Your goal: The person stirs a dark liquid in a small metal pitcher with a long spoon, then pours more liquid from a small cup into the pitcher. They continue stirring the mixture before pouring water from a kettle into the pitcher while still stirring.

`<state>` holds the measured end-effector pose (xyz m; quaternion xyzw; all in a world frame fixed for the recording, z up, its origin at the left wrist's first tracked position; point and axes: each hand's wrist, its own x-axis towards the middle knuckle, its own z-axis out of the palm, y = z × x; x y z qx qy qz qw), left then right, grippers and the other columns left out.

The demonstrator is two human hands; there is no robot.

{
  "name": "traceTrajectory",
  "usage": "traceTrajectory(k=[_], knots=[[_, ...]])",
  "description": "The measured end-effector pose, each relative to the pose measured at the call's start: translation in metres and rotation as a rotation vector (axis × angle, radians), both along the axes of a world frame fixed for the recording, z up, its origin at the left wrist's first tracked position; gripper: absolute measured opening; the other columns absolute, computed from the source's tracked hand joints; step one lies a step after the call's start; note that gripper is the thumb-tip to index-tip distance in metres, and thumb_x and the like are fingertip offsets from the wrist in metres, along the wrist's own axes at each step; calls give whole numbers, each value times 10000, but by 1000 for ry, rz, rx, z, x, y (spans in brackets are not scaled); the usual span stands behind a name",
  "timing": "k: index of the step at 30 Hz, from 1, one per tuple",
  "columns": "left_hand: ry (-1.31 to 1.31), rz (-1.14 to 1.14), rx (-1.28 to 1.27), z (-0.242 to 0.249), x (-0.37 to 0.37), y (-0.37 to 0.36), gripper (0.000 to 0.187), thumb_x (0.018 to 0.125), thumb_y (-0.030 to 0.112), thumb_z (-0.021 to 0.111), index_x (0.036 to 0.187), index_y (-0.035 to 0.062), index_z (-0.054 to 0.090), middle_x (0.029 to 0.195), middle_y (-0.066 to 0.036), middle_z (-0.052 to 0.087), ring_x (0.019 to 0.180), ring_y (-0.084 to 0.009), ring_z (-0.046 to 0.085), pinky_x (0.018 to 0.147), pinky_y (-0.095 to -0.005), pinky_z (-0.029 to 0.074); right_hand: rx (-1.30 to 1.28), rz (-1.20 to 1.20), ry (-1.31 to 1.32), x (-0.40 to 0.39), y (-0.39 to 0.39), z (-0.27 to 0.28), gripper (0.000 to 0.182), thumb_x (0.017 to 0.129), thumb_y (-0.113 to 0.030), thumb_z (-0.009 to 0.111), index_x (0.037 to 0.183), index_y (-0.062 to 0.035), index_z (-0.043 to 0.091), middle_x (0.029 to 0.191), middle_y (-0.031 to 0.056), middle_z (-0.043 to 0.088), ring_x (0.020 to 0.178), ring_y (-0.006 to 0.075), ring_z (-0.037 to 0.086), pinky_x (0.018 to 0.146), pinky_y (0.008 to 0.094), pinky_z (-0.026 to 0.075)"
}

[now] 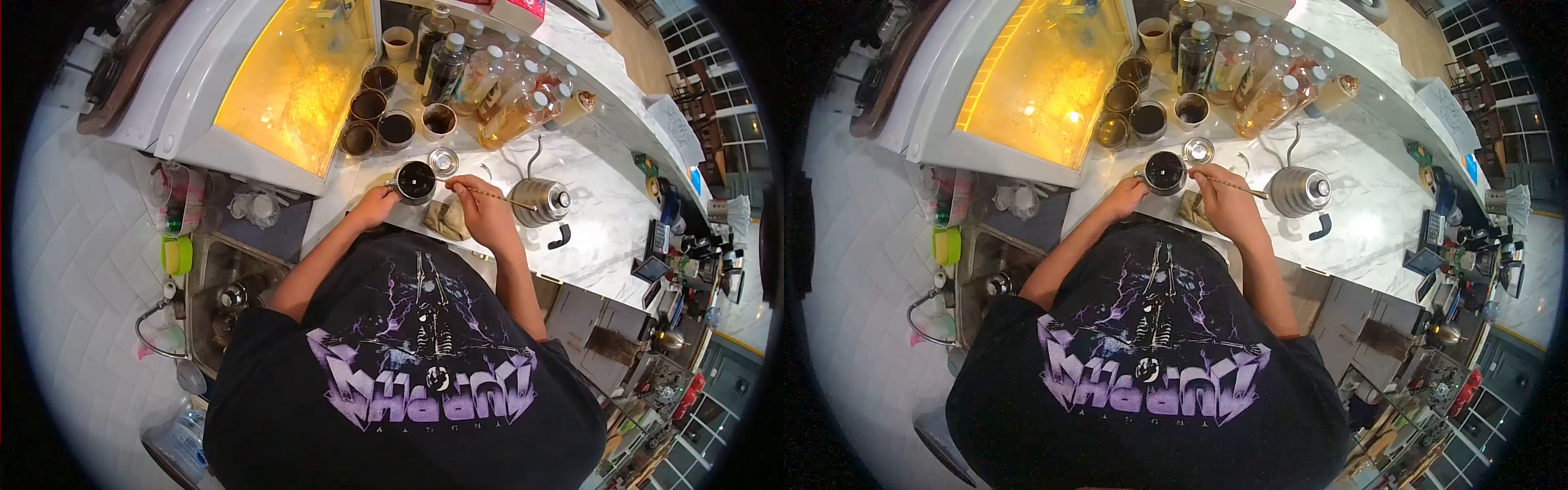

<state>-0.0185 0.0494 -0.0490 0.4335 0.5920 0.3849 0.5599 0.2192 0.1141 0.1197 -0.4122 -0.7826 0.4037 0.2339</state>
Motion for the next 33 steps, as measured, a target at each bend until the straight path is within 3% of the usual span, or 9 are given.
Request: traceTrajectory(k=[4, 5, 7, 12, 15, 24, 28, 31, 33], knots=[[16, -1, -13, 2, 1, -5, 337, 984, 283, 549, 981, -4, 727, 850, -15, 649, 789, -136, 551, 740, -316, 455, 69, -41, 4, 4, -2, -3, 187, 1024, -115, 585, 1090, 17, 700, 1007, 179, 736, 918, 346, 710, 824, 388, 544], [66, -27, -81, 3, 0, -5, 349, 996, 283, 551, 1054, -11, 730, 928, -52, 693, 854, -156, 597, 802, -327, 479, 61, -43, -2, 6, -3, -2, 174, 1004, -103, 600, 1078, 17, 702, 1002, 198, 725, 907, 387, 698, 806, 419, 543], [119, -56, -143, 1, 0, -5, 370, 1007, 282, 552, 1127, -18, 734, 1005, -90, 736, 919, -177, 642, 865, -337, 503, 54, -16, 18, 8, -4, -1, 170, 1002, -103, 601, 1075, 12, 703, 1007, 196, 724, 907, 388, 696, 805, 423, 543], [101, 60, -93, -26, 6, -12, 360, 963, 302, 572, 876, -29, 683, 781, -43, 628, 737, -155, 552, 698, -349, 459, 98, 6, 27, 5, -3, -12, 189, 1032, -125, 578, 1105, 5, 694, 1008, 179, 738, 925, 356, 709, 830, 398, 541], [126, 121, -92, -24, 15, -18, 359, 949, 305, 567, 803, -18, 626, 743, -29, 595, 704, -146, 524, 666, -353, 444, 90, 9, 10, 14, -4, -7, 182, 1025, -115, 586, 1108, 5, 694, 1012, 183, 738, 923, 361, 709, 814, 404, 542], [114, 214, -108, -23, 36, -30, 360, 965, 318, 568, 788, 9, 623, 718, -21, 572, 686, -132, 510, 629, -338, 419, 149, 66, 79, 15, -1, -11, 149, 984, -95, 610, 1064, -5, 697, 985, 204, 713, 919, 411, 678, 812, 462, 540], [127, 278, -108, -27, 42, -31, 371, 976, 321, 565, 816, -4, 643, 759, -46, 629, 725, -157, 566, 693, -344, 458, 170, 113, 40, 29, 1, -6, 152, 967, -93, 623, 1035, 14, 707, 984, 210, 717, 910, 405, 691, 805, 452, 547], [134, 267, -98, -21, 42, -31, 376, 977, 326, 566, 834, -7, 665, 802, -63, 666, 767, -160, 593, 739, -337, 473, 27, 190, 96, 23, 3, -15, 177, 1004, -107, 607, 1088, 9, 711, 1039, 194, 731, 948, 380, 699, 839, 419, 546], [119, 266, -91, -18, 43, -30, 374, 977, 325, 564, 849, -9, 674, 816, -66, 674, 781, -161, 599, 752, -334, 475, 107, 154, 93, 20, 8, -23, 180, 990, -103, 610, 1083, 13, 711, 1038, 201, 728, 960, 386, 697, 852, 431, 547]])
